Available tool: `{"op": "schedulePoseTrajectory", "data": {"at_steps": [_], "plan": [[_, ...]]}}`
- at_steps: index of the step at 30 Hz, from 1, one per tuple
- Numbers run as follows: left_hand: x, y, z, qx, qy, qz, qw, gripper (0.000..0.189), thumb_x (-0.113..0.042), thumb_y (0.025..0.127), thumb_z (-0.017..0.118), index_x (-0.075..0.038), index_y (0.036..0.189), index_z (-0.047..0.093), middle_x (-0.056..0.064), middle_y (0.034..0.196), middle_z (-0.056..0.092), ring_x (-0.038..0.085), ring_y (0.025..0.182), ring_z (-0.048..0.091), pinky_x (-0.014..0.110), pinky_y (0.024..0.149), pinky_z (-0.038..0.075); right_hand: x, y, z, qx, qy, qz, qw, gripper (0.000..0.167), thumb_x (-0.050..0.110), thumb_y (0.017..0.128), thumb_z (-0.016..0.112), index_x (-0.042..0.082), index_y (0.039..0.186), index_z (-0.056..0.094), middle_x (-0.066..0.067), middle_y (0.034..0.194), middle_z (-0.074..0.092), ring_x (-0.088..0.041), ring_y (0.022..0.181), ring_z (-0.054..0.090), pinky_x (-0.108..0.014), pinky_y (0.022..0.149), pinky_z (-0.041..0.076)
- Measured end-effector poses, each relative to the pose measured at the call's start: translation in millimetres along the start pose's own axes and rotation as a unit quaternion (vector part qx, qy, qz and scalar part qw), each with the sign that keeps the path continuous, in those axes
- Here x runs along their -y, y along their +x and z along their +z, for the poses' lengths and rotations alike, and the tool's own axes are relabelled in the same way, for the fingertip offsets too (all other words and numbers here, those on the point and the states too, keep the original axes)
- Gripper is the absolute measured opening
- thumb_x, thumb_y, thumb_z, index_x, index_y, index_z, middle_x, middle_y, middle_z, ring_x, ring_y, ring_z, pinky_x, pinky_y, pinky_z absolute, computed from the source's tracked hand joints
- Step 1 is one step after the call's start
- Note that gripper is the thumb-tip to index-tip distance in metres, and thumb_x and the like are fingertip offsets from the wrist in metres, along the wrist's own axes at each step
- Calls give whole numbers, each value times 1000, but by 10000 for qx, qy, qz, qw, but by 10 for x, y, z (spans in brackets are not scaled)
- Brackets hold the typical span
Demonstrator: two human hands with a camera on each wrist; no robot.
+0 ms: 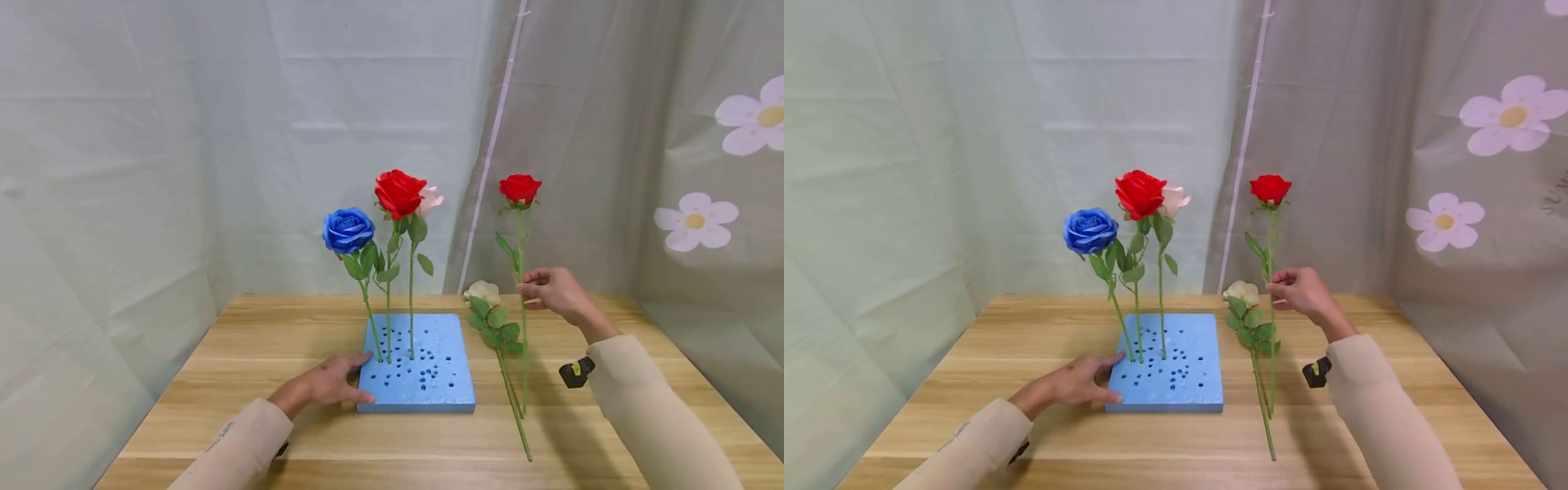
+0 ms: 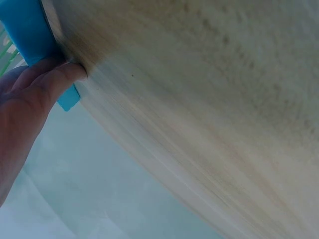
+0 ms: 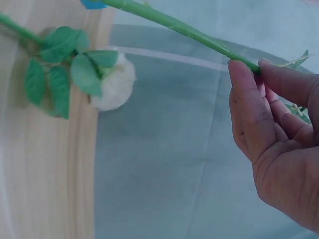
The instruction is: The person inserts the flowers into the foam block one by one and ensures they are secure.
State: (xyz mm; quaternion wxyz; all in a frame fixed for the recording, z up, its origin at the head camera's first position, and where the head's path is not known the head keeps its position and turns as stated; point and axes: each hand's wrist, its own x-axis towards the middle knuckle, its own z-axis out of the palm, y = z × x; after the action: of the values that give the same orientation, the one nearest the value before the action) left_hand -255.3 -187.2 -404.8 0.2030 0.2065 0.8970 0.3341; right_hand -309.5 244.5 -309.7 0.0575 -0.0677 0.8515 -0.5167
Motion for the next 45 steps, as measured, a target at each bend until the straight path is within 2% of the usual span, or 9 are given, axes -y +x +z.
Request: {"op": "schedulePoseTrajectory", "data": {"at_steps": [7, 13, 21, 26, 30, 35, 41, 45], "plan": [[2, 4, 4, -23, -69, -7, 10000, 96, -38, 82, 83, 6, 151, 33, 24, 155, 35, 38, 143, 34, 52, 115, 30, 180, 62, 28, -73, -61, -63, 9999, 24, 10, 101, 59, -10, 114, 54, -15, 98, 61, -20, 85, 65, -30, 77, 60], [-4, -5, -1, -4, -27, 14, 10000, 95, -38, 82, 82, 7, 151, 33, 25, 154, 36, 39, 142, 35, 53, 114, 31, 284, 92, 66, -54, -141, -121, 9998, 23, 11, 102, 58, -9, 114, 54, -15, 100, 60, -25, 88, 66, -31, 77, 60], [3, 6, 0, 5, -14, 1, 10000, 95, -39, 82, 82, 6, 151, 33, 24, 155, 36, 38, 142, 35, 53, 115, 30, 413, 141, 149, -133, -101, -198, 9997, 25, 12, 101, 60, -9, 115, 55, -14, 101, 61, -23, 89, 64, -32, 78, 60], [6, 7, 3, -8, 19, 8, 10000, 95, -38, 82, 82, 6, 151, 34, 25, 154, 36, 39, 142, 35, 53, 115, 30, 487, 188, 204, -266, -170, -221, 9993, 25, 14, 102, 60, -8, 115, 57, -19, 106, 62, -22, 87, 66, -29, 77, 60], [-2, 0, 6, -24, 4, 44, 10000, 95, -37, 82, 83, 7, 151, 34, 26, 154, 36, 39, 143, 34, 53, 115, 30, 532, 229, 236, -361, -124, -287, 9989, 24, 13, 102, 59, -8, 113, 57, -24, 109, 62, -26, 87, 68, -26, 75, 59], [-7, -4, 5, -29, -4, 67, 10000, 94, -36, 82, 83, 7, 151, 34, 26, 154, 36, 39, 142, 35, 53, 114, 31, 590, 270, 280, -447, -144, -357, 9983, 23, 13, 101, 60, -8, 111, 58, -22, 107, 63, -23, 85, 68, -24, 74, 59], [2, 1, 5, -34, 3, 106, 9999, 94, -36, 83, 83, 8, 150, 34, 26, 154, 36, 39, 142, 35, 53, 114, 31, 668, 308, 338, -489, -44, -295, 9984, 23, 11, 100, 61, -8, 111, 58, -17, 102, 63, -12, 76, 65, -21, 73, 58], [2, -2, 4, -23, -7, 111, 9999, 94, -35, 83, 83, 8, 150, 33, 26, 154, 36, 39, 142, 35, 53, 114, 31, 705, 332, 393, -512, 39, -266, 9983, 23, 10, 100, 61, -9, 112, 58, -18, 102, 63, -12, 75, 64, -21, 72, 58]]}}
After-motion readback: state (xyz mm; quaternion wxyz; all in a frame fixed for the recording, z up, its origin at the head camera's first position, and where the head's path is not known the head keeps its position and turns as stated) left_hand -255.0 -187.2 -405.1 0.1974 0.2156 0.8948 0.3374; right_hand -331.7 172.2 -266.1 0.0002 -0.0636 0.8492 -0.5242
